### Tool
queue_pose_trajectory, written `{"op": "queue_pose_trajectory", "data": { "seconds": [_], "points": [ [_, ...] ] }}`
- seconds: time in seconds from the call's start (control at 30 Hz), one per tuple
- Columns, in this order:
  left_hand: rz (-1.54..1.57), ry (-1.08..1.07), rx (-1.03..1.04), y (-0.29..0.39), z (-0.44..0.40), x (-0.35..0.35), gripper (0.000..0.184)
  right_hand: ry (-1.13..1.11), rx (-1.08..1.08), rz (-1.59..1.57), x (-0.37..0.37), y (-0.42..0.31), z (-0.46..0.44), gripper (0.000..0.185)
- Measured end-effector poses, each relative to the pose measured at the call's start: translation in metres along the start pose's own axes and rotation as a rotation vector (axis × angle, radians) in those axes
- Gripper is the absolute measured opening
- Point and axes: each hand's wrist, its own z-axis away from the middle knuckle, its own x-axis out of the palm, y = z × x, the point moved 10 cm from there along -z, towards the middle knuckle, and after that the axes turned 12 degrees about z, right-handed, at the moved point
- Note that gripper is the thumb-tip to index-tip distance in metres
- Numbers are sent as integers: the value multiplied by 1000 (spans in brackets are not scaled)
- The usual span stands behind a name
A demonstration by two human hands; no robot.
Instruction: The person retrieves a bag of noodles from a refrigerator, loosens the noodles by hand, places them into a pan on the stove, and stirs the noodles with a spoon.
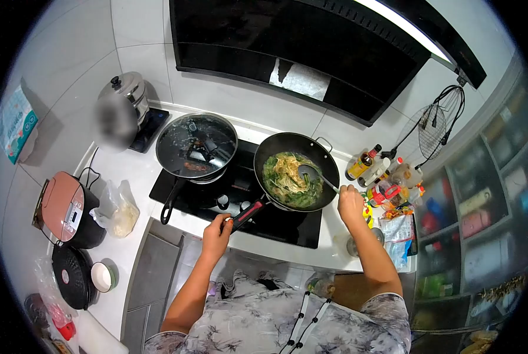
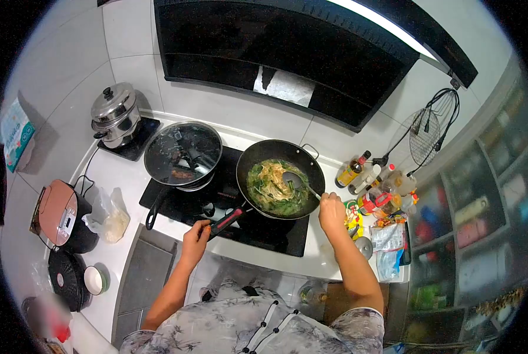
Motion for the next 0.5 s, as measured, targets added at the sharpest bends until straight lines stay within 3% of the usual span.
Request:
{"op": "queue_pose_trajectory", "data": {
  "seconds": [0.17, 0.2, 0.43, 0.5],
  "points": [
    [7, -13, 23, -2, -1, 5, 19, -175, 145, 11, 7, 24, 15, 11],
    [31, -26, 0, -6, -1, 7, 20, -112, 181, 15, 12, 30, 18, 9],
    [-88, -62, -14, -5, 0, 8, 24, -108, 136, -113, -28, 36, 31, 19],
    [-79, -76, -33, -13, 1, 7, 23, -223, 108, -176, -36, 32, 35, 19]
  ]
}}
